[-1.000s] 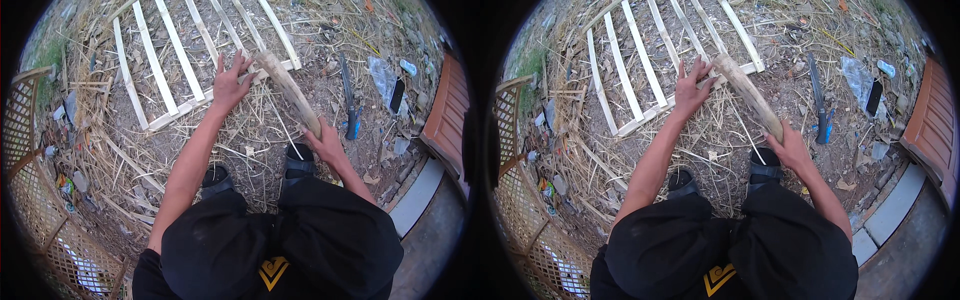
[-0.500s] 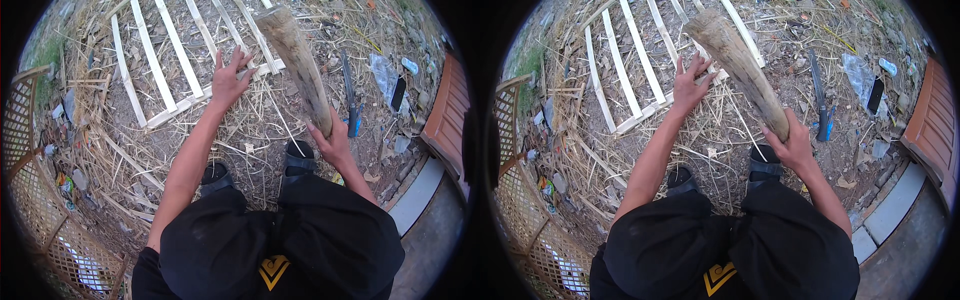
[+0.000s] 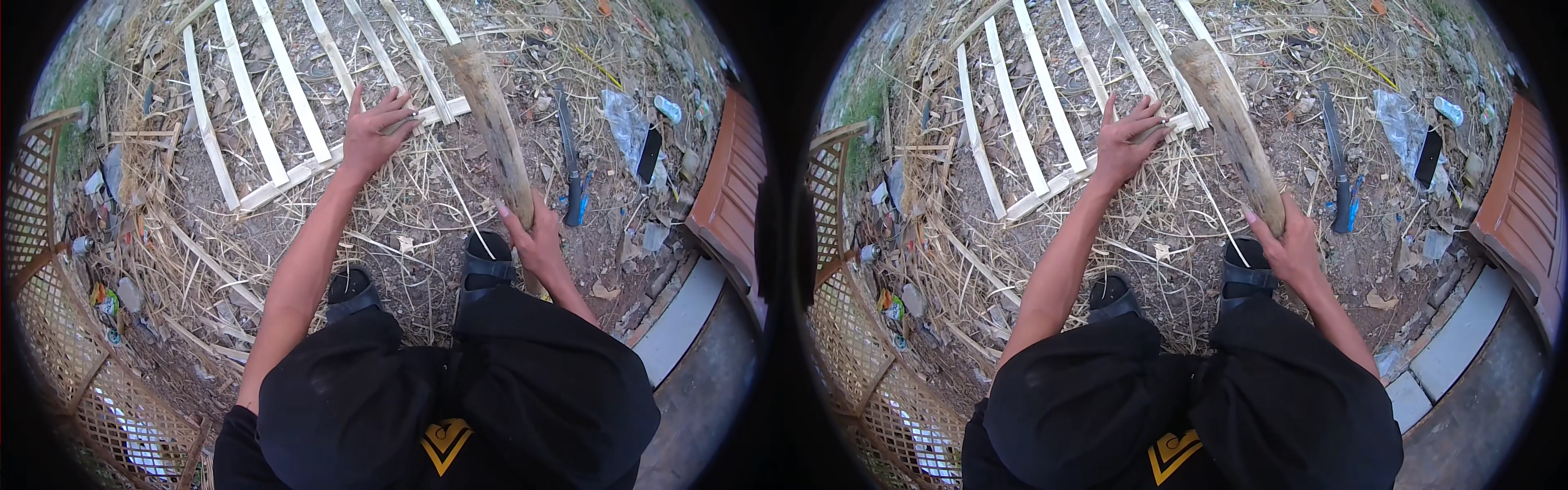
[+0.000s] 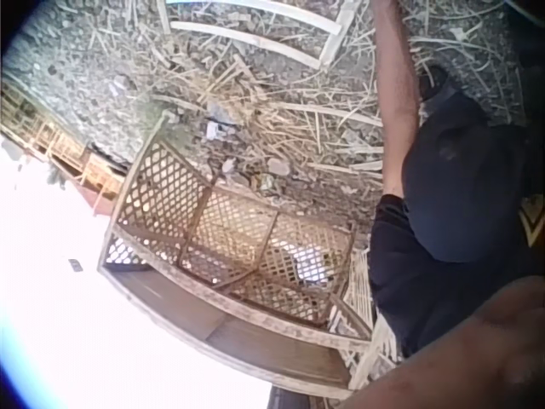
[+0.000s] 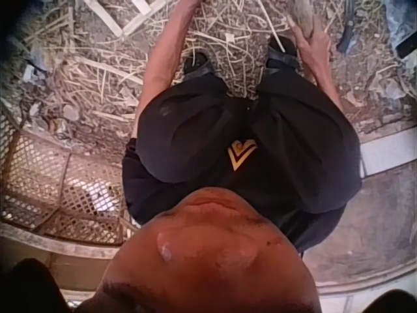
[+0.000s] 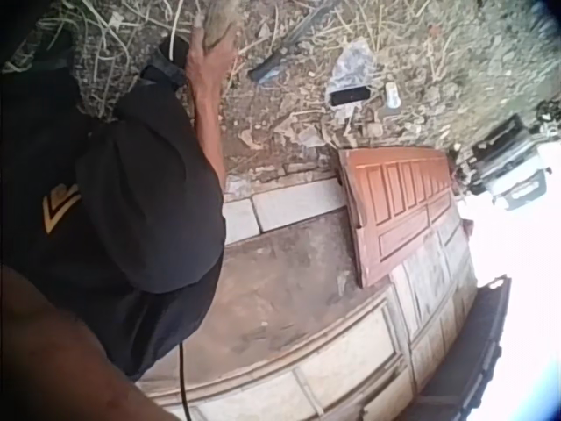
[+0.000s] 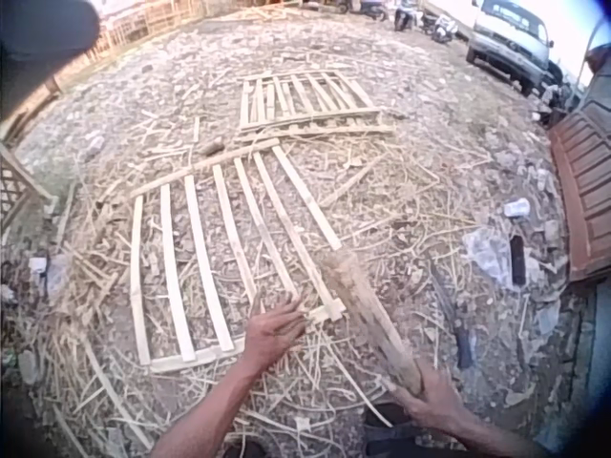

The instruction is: The person assembles a wood and bamboo frame by aligning short wood segments onto longer rails and securing them using small nails and a wood hammer. The person picks up individual wood pieces and nails, positioning them carefully before striking the nails with the tool to fix the structure together.

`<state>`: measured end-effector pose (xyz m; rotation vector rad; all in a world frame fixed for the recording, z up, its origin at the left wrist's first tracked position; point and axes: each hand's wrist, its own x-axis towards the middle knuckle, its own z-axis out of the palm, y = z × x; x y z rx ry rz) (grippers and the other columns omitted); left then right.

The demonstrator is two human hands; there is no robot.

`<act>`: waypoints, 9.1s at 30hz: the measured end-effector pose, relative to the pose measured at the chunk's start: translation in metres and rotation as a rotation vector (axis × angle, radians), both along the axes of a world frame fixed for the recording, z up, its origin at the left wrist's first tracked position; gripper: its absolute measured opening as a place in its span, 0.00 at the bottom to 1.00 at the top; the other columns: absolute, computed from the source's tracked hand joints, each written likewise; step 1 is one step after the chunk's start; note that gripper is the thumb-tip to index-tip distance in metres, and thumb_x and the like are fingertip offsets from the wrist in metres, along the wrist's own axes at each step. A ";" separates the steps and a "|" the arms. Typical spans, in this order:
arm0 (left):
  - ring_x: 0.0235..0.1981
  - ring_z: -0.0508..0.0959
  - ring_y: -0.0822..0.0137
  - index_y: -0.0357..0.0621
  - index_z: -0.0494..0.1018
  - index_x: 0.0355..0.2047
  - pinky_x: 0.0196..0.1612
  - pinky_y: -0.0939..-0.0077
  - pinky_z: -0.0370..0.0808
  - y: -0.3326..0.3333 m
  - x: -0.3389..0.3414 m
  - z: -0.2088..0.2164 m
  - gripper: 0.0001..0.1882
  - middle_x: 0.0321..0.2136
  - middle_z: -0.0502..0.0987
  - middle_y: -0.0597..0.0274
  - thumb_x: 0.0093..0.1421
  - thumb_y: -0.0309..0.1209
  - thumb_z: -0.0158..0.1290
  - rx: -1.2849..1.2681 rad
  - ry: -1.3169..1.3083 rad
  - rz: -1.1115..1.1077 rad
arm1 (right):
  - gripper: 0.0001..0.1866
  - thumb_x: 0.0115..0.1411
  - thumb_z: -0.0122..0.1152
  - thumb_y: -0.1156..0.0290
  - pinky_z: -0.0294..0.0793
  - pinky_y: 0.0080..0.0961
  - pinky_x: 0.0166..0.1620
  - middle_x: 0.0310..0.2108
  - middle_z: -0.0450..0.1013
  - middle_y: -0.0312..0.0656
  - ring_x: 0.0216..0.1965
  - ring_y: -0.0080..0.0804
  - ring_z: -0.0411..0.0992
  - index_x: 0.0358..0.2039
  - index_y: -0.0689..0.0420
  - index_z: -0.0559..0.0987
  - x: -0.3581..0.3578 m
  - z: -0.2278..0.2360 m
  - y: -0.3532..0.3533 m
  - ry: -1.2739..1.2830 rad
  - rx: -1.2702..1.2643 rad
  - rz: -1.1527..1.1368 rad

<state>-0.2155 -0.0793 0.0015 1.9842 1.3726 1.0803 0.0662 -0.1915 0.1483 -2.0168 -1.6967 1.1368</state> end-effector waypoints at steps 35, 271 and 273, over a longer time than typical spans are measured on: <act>0.58 0.79 0.61 0.38 0.64 0.66 0.76 0.50 0.45 0.000 0.002 0.009 0.54 0.50 0.84 0.61 0.44 0.55 0.73 -0.081 0.091 0.033 | 0.24 0.63 0.68 0.56 0.76 0.44 0.33 0.26 0.77 0.62 0.29 0.59 0.80 0.45 0.65 0.73 0.022 -0.037 0.006 -0.266 -0.070 0.277; 0.56 0.76 0.68 0.55 0.86 0.37 0.62 0.55 0.52 0.063 0.014 0.001 0.08 0.38 0.86 0.74 0.57 0.38 0.67 0.207 0.206 0.133 | 0.26 0.64 0.66 0.51 0.74 0.45 0.30 0.21 0.76 0.58 0.25 0.58 0.78 0.39 0.66 0.75 -0.019 -0.033 0.023 -0.051 -0.037 -0.054; 0.56 0.76 0.67 0.56 0.85 0.40 0.63 0.55 0.52 0.063 0.014 0.000 0.10 0.38 0.85 0.74 0.59 0.40 0.66 0.225 0.247 0.136 | 0.25 0.64 0.66 0.51 0.75 0.46 0.31 0.22 0.76 0.59 0.26 0.59 0.79 0.39 0.66 0.74 -0.021 -0.024 0.027 -0.030 -0.027 -0.037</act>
